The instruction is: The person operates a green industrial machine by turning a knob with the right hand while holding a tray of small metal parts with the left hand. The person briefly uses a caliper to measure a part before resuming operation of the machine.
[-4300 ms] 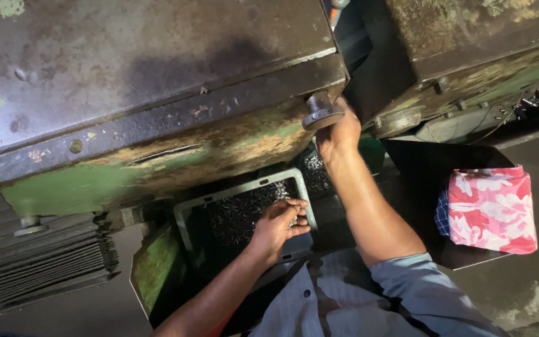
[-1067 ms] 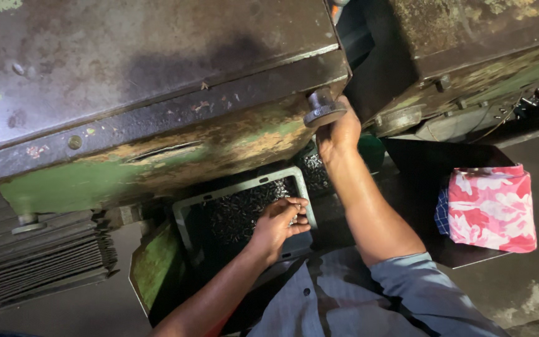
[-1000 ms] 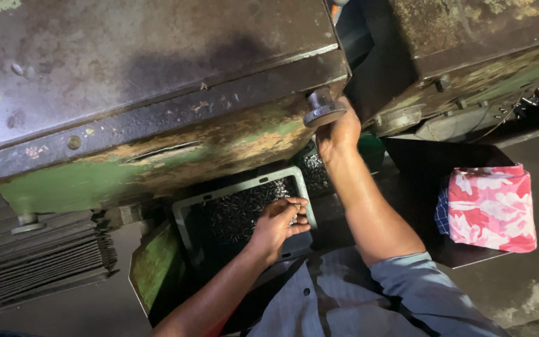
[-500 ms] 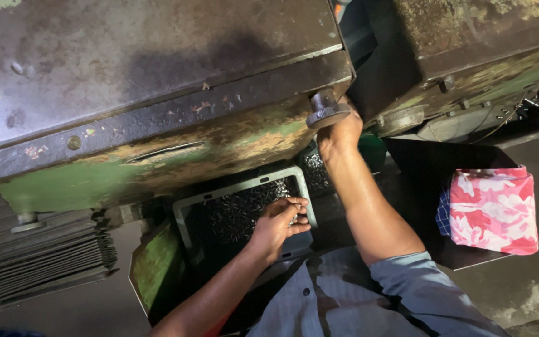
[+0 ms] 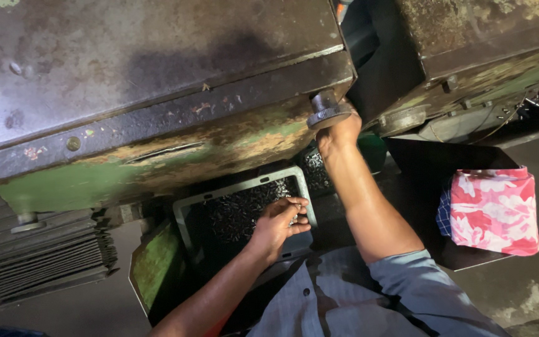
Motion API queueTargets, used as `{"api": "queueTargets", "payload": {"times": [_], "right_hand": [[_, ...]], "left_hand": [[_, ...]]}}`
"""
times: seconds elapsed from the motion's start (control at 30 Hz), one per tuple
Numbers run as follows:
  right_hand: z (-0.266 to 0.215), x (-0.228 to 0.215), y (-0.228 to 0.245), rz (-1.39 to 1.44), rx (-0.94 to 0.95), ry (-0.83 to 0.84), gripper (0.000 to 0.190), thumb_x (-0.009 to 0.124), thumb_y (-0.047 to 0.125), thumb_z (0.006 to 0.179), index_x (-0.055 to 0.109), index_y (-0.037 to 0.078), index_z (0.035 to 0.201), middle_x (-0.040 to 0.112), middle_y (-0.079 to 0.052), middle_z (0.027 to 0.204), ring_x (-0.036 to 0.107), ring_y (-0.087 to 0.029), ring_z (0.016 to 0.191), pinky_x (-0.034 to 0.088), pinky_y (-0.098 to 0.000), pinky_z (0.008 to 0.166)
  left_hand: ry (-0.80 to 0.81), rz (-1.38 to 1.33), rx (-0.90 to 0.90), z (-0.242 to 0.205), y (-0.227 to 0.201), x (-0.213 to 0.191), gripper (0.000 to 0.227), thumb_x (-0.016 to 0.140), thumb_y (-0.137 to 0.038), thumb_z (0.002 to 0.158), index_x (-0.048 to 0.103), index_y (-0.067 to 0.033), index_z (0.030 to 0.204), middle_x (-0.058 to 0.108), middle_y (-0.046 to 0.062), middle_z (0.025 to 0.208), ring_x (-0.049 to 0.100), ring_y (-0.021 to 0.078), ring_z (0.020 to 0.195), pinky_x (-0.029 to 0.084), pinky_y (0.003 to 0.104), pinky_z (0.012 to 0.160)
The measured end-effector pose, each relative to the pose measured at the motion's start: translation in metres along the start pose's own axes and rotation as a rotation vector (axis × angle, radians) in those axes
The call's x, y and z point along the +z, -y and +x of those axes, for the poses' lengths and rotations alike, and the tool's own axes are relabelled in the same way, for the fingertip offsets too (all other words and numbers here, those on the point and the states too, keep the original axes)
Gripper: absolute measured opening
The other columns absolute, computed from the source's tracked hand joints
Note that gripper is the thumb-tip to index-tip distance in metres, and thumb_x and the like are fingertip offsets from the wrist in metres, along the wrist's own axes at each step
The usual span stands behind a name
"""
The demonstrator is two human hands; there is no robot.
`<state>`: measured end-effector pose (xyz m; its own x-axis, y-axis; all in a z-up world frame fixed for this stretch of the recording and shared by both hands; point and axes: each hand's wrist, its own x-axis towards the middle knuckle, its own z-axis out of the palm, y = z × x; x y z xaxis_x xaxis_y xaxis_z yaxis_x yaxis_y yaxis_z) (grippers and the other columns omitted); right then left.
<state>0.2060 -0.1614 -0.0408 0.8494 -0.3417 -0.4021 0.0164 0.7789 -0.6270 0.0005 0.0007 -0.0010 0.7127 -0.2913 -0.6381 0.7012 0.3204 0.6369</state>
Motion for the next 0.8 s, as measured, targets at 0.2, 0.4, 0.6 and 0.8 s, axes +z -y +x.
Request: {"api": "queueTargets", "payload": {"times": [0.2, 0.4, 0.6, 0.8], "right_hand": [[0.013, -0.007, -0.007, -0.042, 0.028, -0.14, 0.018, 0.058, 0.002, 0.094, 0.065, -0.003, 0.11, 0.071, -0.016, 0.097, 0.073, -0.027, 0.077, 0.062, -0.0393, 0.061], [0.013, -0.007, -0.009, -0.066, 0.006, -0.088, 0.022, 0.068, 0.0, 0.09, 0.069, -0.004, 0.111, 0.073, -0.015, 0.095, 0.074, -0.026, 0.074, 0.061, -0.0375, 0.058], [0.02, -0.009, -0.013, -0.082, 0.017, -0.128, 0.021, 0.063, 0.003, 0.091, 0.07, -0.003, 0.11, 0.073, -0.014, 0.094, 0.073, -0.025, 0.072, 0.06, -0.0375, 0.055], [0.018, -0.01, -0.012, -0.148, 0.033, -0.172, 0.018, 0.067, 0.006, 0.093, 0.072, -0.001, 0.109, 0.073, -0.013, 0.094, 0.071, -0.024, 0.072, 0.057, -0.0349, 0.056]], "left_hand": [[-0.005, -0.007, -0.002, 0.002, 0.003, 0.0, 0.023, 0.056, -0.019, 0.1, 0.067, -0.0033, 0.113, 0.061, 0.005, 0.103, 0.06, 0.0178, 0.094, 0.059, 0.038, 0.088], [-0.011, 0.012, -0.004, 0.002, 0.003, 0.0, 0.023, 0.056, -0.019, 0.1, 0.067, -0.0035, 0.113, 0.061, 0.005, 0.102, 0.06, 0.0176, 0.094, 0.06, 0.037, 0.088], [-0.005, -0.007, -0.01, 0.004, 0.006, -0.001, 0.023, 0.056, -0.019, 0.1, 0.067, -0.0031, 0.113, 0.06, 0.004, 0.102, 0.06, 0.0175, 0.094, 0.059, 0.037, 0.087], [0.013, -0.022, 0.015, 0.006, 0.011, -0.005, 0.023, 0.057, -0.019, 0.101, 0.068, -0.0033, 0.114, 0.061, 0.005, 0.103, 0.06, 0.0172, 0.093, 0.059, 0.037, 0.086]]}}
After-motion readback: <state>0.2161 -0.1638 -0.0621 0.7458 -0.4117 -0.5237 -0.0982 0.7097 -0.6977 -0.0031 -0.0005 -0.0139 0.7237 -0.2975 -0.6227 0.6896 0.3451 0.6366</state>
